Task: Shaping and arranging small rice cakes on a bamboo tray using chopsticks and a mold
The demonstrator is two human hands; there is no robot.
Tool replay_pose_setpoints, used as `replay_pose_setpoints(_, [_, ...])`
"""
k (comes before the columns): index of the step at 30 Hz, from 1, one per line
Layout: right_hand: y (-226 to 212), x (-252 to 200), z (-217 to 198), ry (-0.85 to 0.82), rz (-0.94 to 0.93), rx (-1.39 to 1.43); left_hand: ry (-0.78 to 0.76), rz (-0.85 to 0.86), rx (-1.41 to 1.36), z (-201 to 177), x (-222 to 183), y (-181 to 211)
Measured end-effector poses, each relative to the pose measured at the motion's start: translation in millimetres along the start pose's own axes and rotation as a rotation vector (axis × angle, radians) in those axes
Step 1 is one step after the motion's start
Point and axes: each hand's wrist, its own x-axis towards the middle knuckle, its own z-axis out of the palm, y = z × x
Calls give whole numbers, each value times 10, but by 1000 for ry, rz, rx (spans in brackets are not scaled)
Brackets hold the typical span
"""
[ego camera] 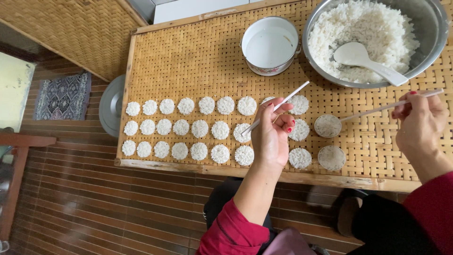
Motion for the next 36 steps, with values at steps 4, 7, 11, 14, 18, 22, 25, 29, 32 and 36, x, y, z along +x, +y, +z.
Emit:
replay_pose_setpoints(4, [-77,-54,117,-133,-5,40,10,-1,5,5,1,9])
replay_pose_setpoints(7, [-66,-73,177,-129,46,-18,-1,3,8,0,-8,14])
replay_pose_setpoints(11, [-9,-64,170,-123,60,-37,-4,0,9,1,-18,28])
replay_pose_setpoints(14, [19,-54,157,-135,12,-11,3,-5,9,-2,-11,27])
replay_pose_setpoints(18, [38,-68,143,-141,-42,-59,-6,7,2,-8,-12,29])
replay_pose_setpoints(22, [5,-95,151,-134,-74,-114,-1,2,-1,-9,-9,27])
replay_pose_setpoints(25, [24,-113,121,-148,-139,-108,-2,1,1,-17,-2,22])
replay_pose_setpoints(29, [18,-80,25,-183,-215,-170,3,3,-4,-19,1,17])
replay_pose_setpoints(32, [-135,-173,1,-143,-177,-171,-12,8,-3,-33,4,8])
replay_pose_setpoints(36, [-387,-375,85,-124,-123,-328,-31,21,-7,-61,21,-23])
